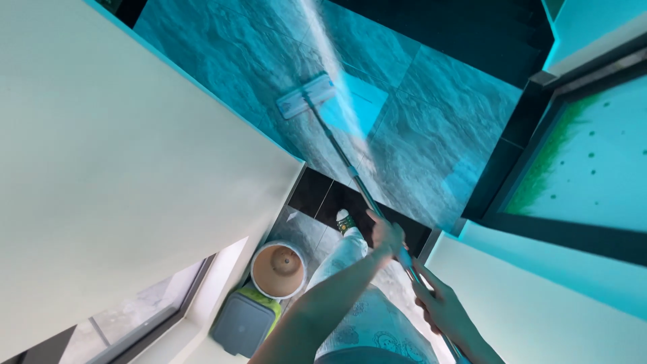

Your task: Mopping a tiled hallway or landing area.

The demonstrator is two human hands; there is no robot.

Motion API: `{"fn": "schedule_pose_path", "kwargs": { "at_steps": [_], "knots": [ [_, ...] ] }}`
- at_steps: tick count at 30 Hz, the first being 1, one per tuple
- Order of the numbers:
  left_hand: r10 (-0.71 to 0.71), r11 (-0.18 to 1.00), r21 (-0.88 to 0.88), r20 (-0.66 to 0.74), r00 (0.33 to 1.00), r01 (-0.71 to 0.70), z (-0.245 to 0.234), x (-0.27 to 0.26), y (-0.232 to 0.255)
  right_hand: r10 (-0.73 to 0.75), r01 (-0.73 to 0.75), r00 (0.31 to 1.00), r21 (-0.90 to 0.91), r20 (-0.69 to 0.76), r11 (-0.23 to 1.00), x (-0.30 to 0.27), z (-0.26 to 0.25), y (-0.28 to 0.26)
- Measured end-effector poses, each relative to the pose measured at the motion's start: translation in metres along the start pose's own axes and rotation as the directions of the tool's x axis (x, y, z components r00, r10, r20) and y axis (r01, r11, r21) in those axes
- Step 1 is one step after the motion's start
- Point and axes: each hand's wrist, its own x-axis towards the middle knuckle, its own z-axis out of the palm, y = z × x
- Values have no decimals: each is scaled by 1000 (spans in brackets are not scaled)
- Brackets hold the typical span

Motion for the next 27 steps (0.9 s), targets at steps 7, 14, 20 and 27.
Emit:
{"fn": "schedule_pose_path", "kwargs": {
  "at_steps": [7, 14, 20, 27],
  "knots": [
    [226, 959, 143, 131, 965, -244, 15, -50, -46, 321, -302, 935, 134, -152, 944, -44, 16, 26],
    [128, 962, 233, 66, 990, -140, -17, 59, 16, 143, -115, 986, 284, -81, 952, 12, 40, -61],
    [684, 668, -602, 264, 680, -439, -85, 262, 97, -145, 157, 988, 332, -62, 930, 155, 58, -180],
    [168, 944, -288, -11, 986, -164, -164, 280, 222, -353, 371, 928, 234, -116, 899, 354, 57, -352]
  ]
}}
